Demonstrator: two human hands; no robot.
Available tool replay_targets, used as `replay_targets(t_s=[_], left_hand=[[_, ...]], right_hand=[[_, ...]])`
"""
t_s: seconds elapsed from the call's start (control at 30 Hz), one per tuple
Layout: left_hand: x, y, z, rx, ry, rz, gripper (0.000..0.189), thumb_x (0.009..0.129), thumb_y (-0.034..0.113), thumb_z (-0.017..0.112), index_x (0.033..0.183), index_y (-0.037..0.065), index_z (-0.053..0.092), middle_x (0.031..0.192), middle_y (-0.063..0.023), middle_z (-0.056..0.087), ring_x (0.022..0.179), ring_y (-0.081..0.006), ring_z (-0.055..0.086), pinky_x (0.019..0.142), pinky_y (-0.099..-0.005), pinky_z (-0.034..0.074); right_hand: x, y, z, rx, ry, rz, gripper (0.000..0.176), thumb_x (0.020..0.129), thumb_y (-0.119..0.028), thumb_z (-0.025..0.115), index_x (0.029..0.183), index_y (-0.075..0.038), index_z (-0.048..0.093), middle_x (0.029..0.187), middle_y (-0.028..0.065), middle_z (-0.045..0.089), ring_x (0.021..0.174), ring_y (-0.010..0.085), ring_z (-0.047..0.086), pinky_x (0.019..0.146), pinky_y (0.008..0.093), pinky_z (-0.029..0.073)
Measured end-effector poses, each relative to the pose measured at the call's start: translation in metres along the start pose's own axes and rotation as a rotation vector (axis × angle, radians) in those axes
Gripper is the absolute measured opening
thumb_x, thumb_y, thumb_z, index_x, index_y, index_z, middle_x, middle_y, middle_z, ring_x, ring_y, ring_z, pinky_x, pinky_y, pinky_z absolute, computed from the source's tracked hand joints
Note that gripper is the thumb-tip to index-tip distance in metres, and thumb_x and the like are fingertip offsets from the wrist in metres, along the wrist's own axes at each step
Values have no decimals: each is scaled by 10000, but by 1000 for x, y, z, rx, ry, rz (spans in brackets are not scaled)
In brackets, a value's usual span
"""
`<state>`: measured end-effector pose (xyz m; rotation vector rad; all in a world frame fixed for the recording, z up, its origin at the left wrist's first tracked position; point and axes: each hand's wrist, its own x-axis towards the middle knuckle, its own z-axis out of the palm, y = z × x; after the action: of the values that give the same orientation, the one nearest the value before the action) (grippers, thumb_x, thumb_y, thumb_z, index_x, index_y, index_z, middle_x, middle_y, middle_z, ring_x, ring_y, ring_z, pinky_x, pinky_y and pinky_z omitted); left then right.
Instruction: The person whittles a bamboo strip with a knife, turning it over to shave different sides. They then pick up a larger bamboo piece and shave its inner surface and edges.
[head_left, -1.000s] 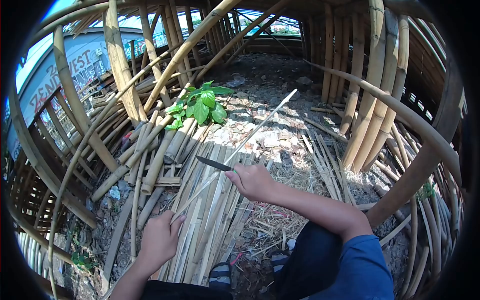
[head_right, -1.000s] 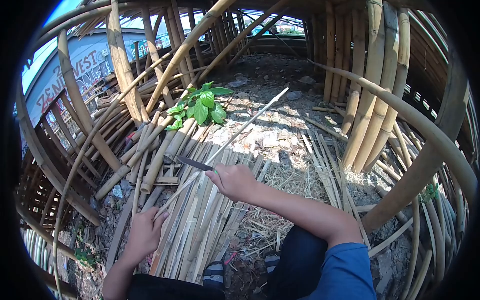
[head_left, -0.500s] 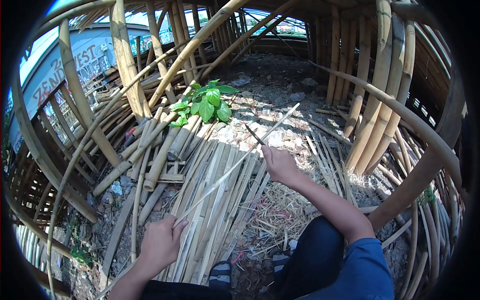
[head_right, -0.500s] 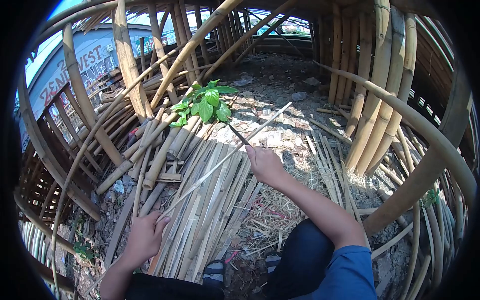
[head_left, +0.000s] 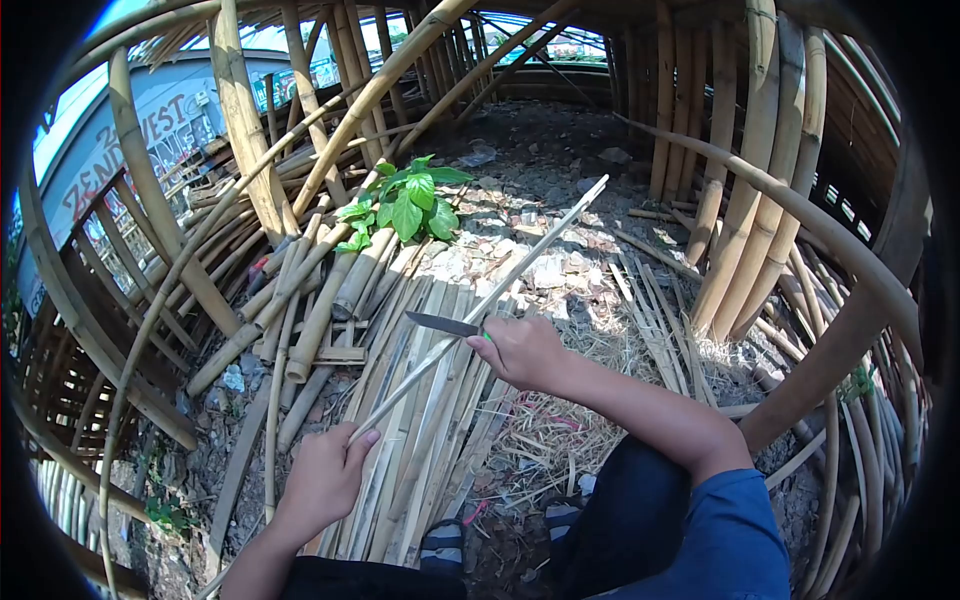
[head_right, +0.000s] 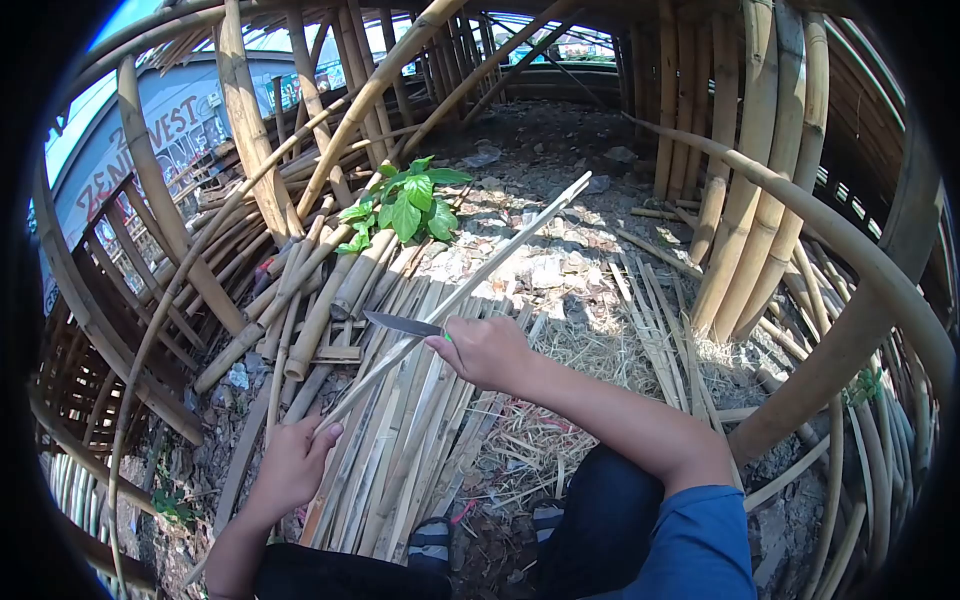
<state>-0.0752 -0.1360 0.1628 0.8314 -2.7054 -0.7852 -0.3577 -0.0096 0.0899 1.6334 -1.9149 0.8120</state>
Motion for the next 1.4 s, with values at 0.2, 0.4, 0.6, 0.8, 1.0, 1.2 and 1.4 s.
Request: replay_targets(t_s=[0.2, 0.4, 0.6, 0.8, 1.0, 1.2, 1.4], left_hand=[[-1, -4, 0, 0, 25, 56, 356, 989, 270, 574, 827, -44, 620, 551, -226, 533, 505, -403, 548, 515, -452, 408], [-4, -1, -2, -7, 31, 24, 342, 985, 254, 580, 829, -48, 619, 566, -232, 542, 509, -395, 556, 518, -453, 409], [-7, -4, -3, -11, 63, 20, 345, 983, 234, 580, 800, -58, 607, 562, -237, 536, 514, -404, 552, 517, -452, 407], [-16, -12, -2, 44, 5, 12, 328, 985, 229, 579, 822, -54, 608, 500, -118, 444, 460, -174, 407, 486, -381, 355], [-7, -5, 2, 17, -9, -26, 353, 975, 243, 586, 802, -64, 606, 573, -229, 540, 551, -407, 563, 552, -454, 419], [1, -4, 6, -52, -21, 40, 352, 980, 243, 581, 803, -61, 603, 565, -220, 523, 524, -382, 533, 545, -442, 407], [-5, -1, 2, -55, 33, 37, 341, 982, 216, 582, 785, -61, 588, 528, -208, 495, 451, -335, 486, 495, -430, 368]], right_hand=[[0, 5, 1, -64, 47, -41, 469, 998, -425, 503, 722, -49, 551, 572, 125, 601, 459, 324, 603, 424, 425, 481], [1, 13, 5, -82, 89, -39, 460, 995, -422, 511, 716, -58, 546, 546, 114, 588, 442, 316, 598, 407, 433, 473], [-1, 35, -1, -103, 42, 130, 489, 1022, -414, 454, 719, -42, 547, 529, 142, 570, 472, 353, 600, 452, 457, 490], [-17, 84, -11, -75, 19, 486, 580, 1049, -454, 322, 801, -10, 601, 639, 236, 611, 633, 441, 627, 608, 529, 511], [-19, 56, -14, 143, -88, 515, 581, 1053, -427, 321, 805, 21, 594, 677, 272, 616, 661, 466, 625, 653, 543, 504], [-6, -26, -16, 271, -108, 186, 547, 1047, -415, 371, 782, 12, 586, 619, 239, 597, 611, 449, 620, 599, 513, 514], [-2, -17, -10, 88, 32, 98, 413, 1027, -334, 459, 763, -26, 537, 576, 165, 574, 491, 376, 583, 465, 462, 464]])
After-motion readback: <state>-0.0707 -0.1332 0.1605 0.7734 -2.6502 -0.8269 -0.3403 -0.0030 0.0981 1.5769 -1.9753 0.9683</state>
